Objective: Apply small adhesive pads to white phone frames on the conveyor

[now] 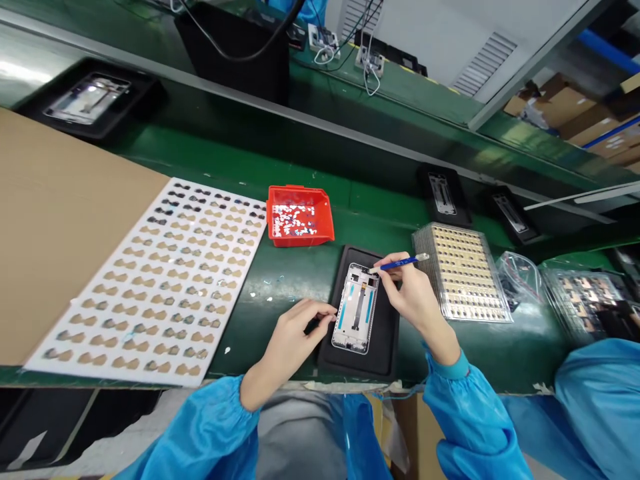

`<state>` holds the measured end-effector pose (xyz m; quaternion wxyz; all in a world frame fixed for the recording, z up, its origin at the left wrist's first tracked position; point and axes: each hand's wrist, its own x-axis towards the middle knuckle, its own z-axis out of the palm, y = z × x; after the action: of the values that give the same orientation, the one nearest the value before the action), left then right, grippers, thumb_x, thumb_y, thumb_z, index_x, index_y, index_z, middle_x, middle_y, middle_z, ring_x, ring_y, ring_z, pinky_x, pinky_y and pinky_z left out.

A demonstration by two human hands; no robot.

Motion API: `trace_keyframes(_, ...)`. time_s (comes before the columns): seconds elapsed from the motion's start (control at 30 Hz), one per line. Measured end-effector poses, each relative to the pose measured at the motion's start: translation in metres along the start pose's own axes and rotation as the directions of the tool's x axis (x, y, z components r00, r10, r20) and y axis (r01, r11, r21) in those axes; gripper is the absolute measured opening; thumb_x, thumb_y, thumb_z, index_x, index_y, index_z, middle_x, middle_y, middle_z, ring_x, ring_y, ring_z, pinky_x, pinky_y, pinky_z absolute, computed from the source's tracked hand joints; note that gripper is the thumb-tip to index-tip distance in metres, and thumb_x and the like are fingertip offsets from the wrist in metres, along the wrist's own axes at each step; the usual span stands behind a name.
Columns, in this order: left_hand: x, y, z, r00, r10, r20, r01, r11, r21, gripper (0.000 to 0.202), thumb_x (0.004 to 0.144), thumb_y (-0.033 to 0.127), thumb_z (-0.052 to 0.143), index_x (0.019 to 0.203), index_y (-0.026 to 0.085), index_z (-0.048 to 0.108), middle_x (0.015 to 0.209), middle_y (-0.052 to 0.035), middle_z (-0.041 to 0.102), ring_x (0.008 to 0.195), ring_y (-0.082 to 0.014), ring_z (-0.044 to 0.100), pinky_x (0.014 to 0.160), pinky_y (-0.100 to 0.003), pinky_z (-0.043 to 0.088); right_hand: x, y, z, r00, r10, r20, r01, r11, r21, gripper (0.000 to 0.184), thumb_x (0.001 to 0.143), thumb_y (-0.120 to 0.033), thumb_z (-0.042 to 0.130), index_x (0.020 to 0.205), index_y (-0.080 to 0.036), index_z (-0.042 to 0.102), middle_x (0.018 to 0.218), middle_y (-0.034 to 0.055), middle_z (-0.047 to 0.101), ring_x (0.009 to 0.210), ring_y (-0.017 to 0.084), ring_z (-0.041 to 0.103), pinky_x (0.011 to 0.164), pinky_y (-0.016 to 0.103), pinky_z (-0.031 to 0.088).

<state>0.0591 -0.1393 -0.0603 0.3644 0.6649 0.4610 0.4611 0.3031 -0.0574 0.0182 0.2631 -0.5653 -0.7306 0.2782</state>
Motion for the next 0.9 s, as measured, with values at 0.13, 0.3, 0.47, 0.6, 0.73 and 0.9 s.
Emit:
trace_keyframes(0.13, 0.001, 0.002, -0.001, 0.999, 0.033, -0.011, -0.033, 0.999, 0.017, 0.016, 0.104, 0.018, 0.062, 0.099, 0.024, 0.077, 0.085, -0.0002, 0.079, 0.076, -0.0164, 0.074, 0.074, -0.025, 0.062, 0.0, 0.001, 0.0, 1.0, -0.019, 0.011, 0.02, 0.999, -0.043, 0.011, 0.102, -0.037, 0.059, 0.106, -0.027, 0.055, 0.109, 0.0111, 0.08, 0.087, 0.028, 0.084, 0.08, 0.044, 0.073)
trace_keyframes(0.3, 0.0, 0.003, -0.002, 1.0, 0.014, 0.001, -0.014, 0.999, 0.03, 0.018, 0.104, 0.019, 0.061, 0.1, 0.024, 0.077, 0.086, -0.0007, 0.079, 0.076, -0.0174, 0.074, 0.074, -0.027, 0.062, 0.002, 0.003, 0.0, 0.999, -0.041, 0.036, 0.046, 0.989, -0.139, 0.008, 0.102, -0.029, 0.057, 0.11, -0.025, 0.058, 0.106, 0.0116, 0.08, 0.087, 0.03, 0.084, 0.082, 0.047, 0.072)
trace_keyframes(0.47, 0.0, 0.002, -0.002, 1.0, 0.004, 0.005, -0.004, 1.0, 0.021, 0.017, 0.104, 0.02, 0.061, 0.1, 0.024, 0.077, 0.086, -0.0008, 0.079, 0.076, -0.0172, 0.074, 0.074, -0.027, 0.062, 0.003, 0.005, -0.001, 0.996, -0.059, 0.065, 0.071, 0.977, -0.202, 0.01, 0.102, -0.026, 0.054, 0.111, -0.024, 0.06, 0.11, 0.0126, 0.081, 0.088, 0.029, 0.083, 0.079, 0.046, 0.071)
trace_keyframes(0.6, -0.001, 0.002, -0.002, 1.0, 0.014, -0.008, -0.014, 1.0, 0.013, 0.018, 0.105, 0.02, 0.061, 0.099, 0.024, 0.077, 0.086, -0.0009, 0.08, 0.077, -0.0173, 0.074, 0.074, -0.027, 0.062, 0.005, 0.003, 0.0, 0.997, -0.041, 0.07, 0.054, 0.978, -0.199, 0.013, 0.102, -0.025, 0.054, 0.114, -0.025, 0.06, 0.109, 0.0105, 0.082, 0.088, 0.028, 0.084, 0.079, 0.043, 0.07)
trace_keyframes(0.73, 0.0, 0.004, -0.003, 1.0, 0.0, -0.003, 0.0, 1.0, 0.011, 0.018, 0.104, 0.019, 0.061, 0.099, 0.024, 0.078, 0.087, -0.0011, 0.08, 0.078, -0.0175, 0.075, 0.074, -0.027, 0.062, 0.003, 0.002, 0.005, 0.998, -0.052, 0.041, 0.061, 0.962, -0.267, 0.012, 0.104, -0.024, 0.054, 0.115, -0.024, 0.06, 0.109, 0.0108, 0.083, 0.087, 0.028, 0.084, 0.073, 0.04, 0.069)
trace_keyframes(0.9, 0.001, 0.005, -0.004, 1.0, -0.01, -0.005, 0.01, 1.0, -0.008, 0.017, 0.102, 0.017, 0.064, 0.099, 0.024, 0.079, 0.087, -0.0006, 0.081, 0.077, -0.0171, 0.075, 0.073, -0.026, 0.061, -0.007, 0.001, 0.013, 0.994, -0.093, 0.049, 0.105, 0.89, -0.444, 0.017, 0.109, -0.021, 0.049, 0.117, -0.024, 0.064, 0.118, 0.0113, 0.084, 0.088, 0.028, 0.084, 0.066, 0.034, 0.064)
